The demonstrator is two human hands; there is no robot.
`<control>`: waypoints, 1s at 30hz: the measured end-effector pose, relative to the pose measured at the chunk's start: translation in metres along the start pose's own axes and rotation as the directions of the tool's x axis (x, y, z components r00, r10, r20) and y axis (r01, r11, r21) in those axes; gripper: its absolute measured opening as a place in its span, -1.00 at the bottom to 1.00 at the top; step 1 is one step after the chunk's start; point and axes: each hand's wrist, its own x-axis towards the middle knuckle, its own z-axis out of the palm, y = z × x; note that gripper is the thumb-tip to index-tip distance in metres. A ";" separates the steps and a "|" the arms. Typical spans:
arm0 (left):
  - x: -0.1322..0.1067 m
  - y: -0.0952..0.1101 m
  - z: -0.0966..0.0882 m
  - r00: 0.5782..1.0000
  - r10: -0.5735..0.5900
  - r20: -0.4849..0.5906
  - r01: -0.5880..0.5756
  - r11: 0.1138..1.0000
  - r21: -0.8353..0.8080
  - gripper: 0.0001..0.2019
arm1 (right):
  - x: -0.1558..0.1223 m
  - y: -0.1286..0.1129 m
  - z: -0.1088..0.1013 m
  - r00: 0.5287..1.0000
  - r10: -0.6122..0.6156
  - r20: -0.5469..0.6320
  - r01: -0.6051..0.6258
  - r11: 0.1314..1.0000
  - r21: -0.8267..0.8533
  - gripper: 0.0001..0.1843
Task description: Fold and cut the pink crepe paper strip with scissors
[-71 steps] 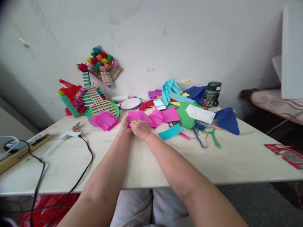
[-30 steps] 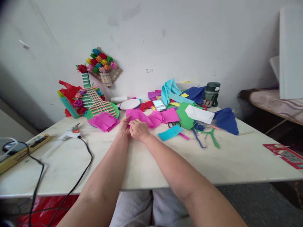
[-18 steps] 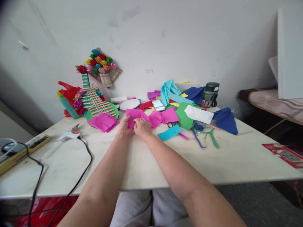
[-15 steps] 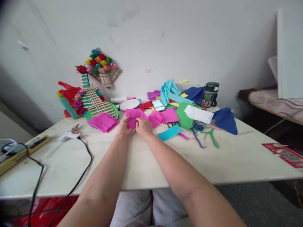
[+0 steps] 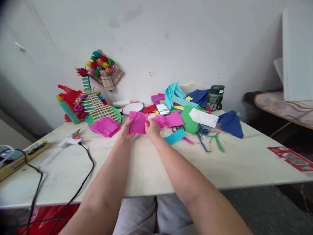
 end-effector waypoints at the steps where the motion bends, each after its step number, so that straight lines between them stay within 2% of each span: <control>1: 0.000 -0.001 0.001 1.000 0.000 0.001 0.000 1.000 0.022 -0.77 | 0.001 0.001 0.000 0.999 0.001 -0.040 0.000 1.000 0.010 -0.69; 4: 0.000 -0.004 0.004 1.000 -0.014 0.002 0.013 0.995 0.097 -0.80 | 0.005 0.002 -0.004 0.988 -0.057 -0.144 0.065 0.997 0.049 -0.62; 6: 0.000 -0.007 0.005 0.999 -0.033 0.039 0.027 0.988 0.153 -0.80 | 0.008 0.003 -0.007 0.976 -0.124 -0.177 0.138 0.988 0.073 -0.59; 11: -0.001 -0.008 0.007 0.990 -0.056 0.131 0.015 0.956 0.293 -0.76 | 0.015 0.007 -0.017 0.965 -0.222 -0.141 0.240 0.961 0.134 -0.57; 20: -0.005 -0.008 0.011 0.986 -0.101 0.135 0.034 0.903 0.428 -0.69 | 0.019 0.009 -0.029 0.987 -0.162 -0.005 0.150 0.903 0.403 -0.58; 24: -0.002 -0.009 0.008 0.980 -0.117 0.163 0.034 0.898 0.439 -0.69 | 0.020 0.008 -0.030 0.992 -0.128 0.003 0.108 0.848 0.519 -0.57; 30: -0.003 -0.009 0.009 0.975 -0.147 0.164 0.063 0.899 0.434 -0.73 | 0.024 0.009 -0.029 0.988 -0.154 -0.016 0.131 0.777 0.616 -0.60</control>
